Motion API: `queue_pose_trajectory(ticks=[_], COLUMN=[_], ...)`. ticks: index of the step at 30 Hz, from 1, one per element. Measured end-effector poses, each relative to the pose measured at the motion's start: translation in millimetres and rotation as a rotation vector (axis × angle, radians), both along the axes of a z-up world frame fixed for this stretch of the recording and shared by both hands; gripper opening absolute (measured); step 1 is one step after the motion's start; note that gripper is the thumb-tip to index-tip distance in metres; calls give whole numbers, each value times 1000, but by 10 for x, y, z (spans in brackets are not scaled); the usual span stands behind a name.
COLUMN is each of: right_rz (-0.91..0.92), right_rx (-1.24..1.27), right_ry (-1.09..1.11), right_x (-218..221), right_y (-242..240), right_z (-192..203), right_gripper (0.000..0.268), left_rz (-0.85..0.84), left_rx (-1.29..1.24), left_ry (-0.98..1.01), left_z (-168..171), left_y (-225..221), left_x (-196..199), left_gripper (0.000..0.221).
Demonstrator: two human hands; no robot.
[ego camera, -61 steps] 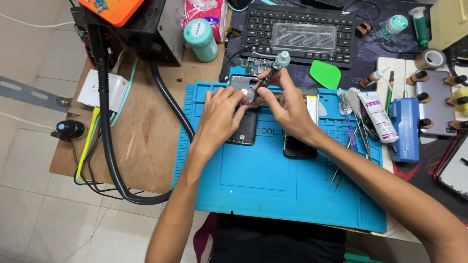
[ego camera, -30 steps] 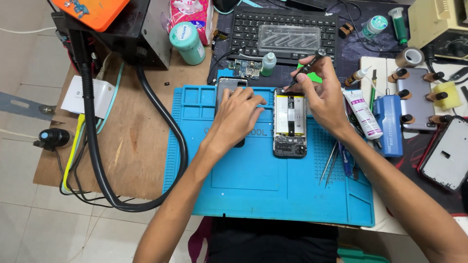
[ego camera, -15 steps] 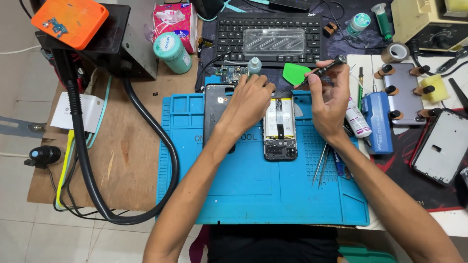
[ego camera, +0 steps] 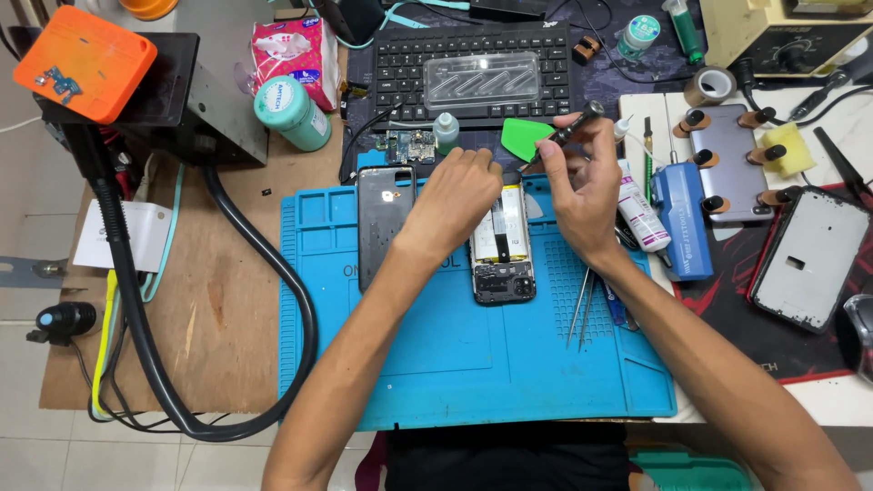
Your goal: Securing internal components of a mobile phone with small screws using a manual screwdriver.
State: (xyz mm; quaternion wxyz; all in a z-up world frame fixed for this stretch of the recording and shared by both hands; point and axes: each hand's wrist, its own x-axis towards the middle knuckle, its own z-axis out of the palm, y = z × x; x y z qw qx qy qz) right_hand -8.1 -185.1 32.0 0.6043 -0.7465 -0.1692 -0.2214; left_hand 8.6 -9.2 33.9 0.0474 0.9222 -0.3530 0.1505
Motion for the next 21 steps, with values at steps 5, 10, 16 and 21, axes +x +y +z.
queue_pose_trajectory(ticks=[5, 10, 16, 21], right_rz=[21, 18, 34, 46], right_rx=[1, 2, 39, 75], right_ry=[-12, -28, -10, -56], right_x=[19, 27, 14, 8], right_y=[-10, -3, -5, -38], right_z=[-31, -54, -29, -88], right_gripper=[23, 24, 23, 26], left_rz=[-1, -4, 42, 18], left_rx=[20, -42, -201, -861], left_ry=[-8, -39, -22, 360], left_z=[55, -22, -108, 52], left_y=[-2, 53, 118, 113], left_x=[-73, -55, -14, -73], left_gripper=[22, 24, 26, 24])
